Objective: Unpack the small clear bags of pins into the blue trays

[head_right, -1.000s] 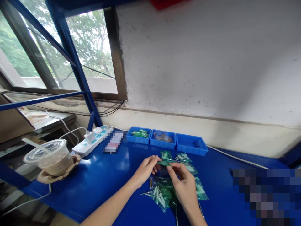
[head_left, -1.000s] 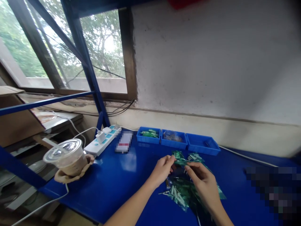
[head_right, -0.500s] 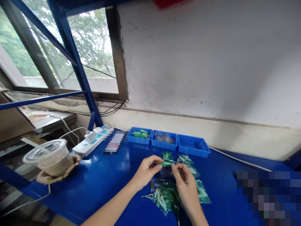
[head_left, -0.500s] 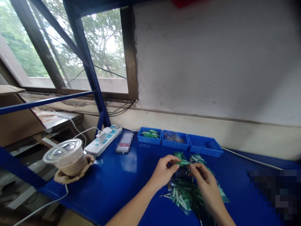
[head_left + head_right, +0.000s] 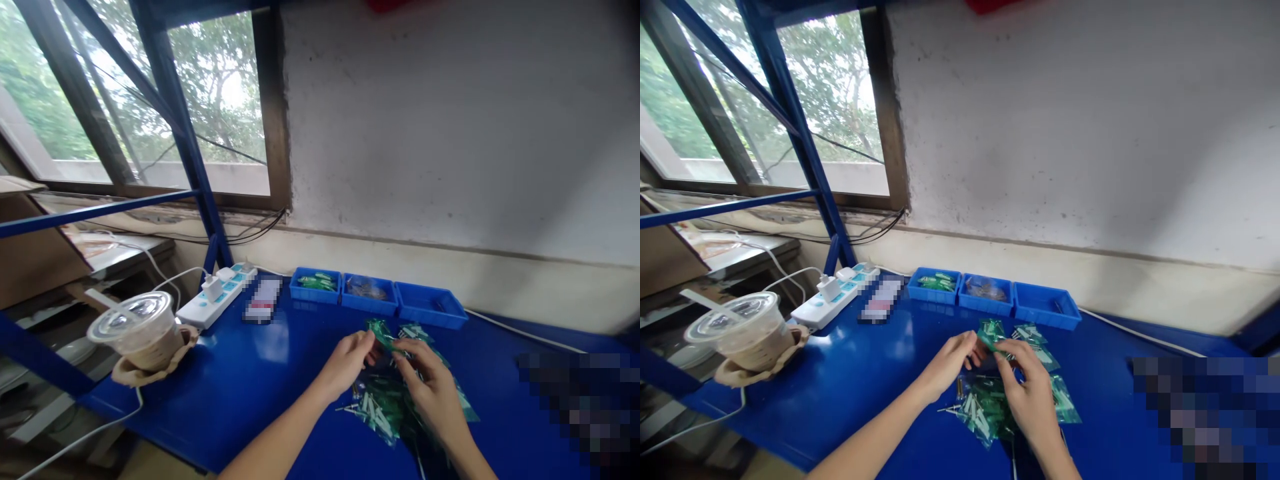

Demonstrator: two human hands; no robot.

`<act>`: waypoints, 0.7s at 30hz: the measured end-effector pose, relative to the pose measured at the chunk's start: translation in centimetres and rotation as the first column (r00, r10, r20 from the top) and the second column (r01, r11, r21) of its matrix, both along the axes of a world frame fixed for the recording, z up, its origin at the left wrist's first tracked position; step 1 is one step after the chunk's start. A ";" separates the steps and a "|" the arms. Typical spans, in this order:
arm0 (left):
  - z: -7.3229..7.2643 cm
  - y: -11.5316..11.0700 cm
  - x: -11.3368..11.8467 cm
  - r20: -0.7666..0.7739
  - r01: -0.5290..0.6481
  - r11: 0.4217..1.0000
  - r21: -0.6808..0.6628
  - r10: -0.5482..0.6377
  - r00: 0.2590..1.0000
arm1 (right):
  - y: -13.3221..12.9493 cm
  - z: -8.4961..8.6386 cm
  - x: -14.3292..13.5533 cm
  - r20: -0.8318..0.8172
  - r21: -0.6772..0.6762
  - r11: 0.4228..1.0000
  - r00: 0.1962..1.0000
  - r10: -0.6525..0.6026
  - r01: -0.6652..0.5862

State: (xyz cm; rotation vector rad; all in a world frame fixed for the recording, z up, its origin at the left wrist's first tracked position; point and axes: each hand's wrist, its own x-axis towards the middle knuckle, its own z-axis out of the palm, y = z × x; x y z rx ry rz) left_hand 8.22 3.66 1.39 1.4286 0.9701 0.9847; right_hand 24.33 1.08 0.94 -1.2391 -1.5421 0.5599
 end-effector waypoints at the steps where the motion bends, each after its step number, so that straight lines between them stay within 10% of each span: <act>1: 0.0 0.2 -0.1 0.061 0.010 0.997 -0.075 -0.006 0.998 | 0.0 -0.1 0.0 0.068 0.040 0.999 0.998 0.017 -0.019; 9: 0.3 0.5 -0.8 0.291 0.086 0.923 -0.375 0.030 0.956 | -0.1 -0.7 0.5 0.323 0.182 0.981 0.946 0.001 -0.063; 14: -0.4 1.7 -1.6 0.002 -0.172 0.985 -0.013 0.172 0.985 | -0.2 -0.8 0.0 0.376 0.144 0.987 0.927 0.016 -0.076; 18: 1.7 5.3 -4.7 -0.107 -0.535 0.735 0.416 0.624 0.774 | -0.1 -0.9 -0.2 0.356 0.104 0.994 0.934 -0.005 -0.034; 21: 3.6 8.1 -7.0 -0.170 -0.542 0.507 0.670 0.816 0.553 | 0.0 -0.8 0.1 0.366 0.108 0.994 0.930 -0.045 0.006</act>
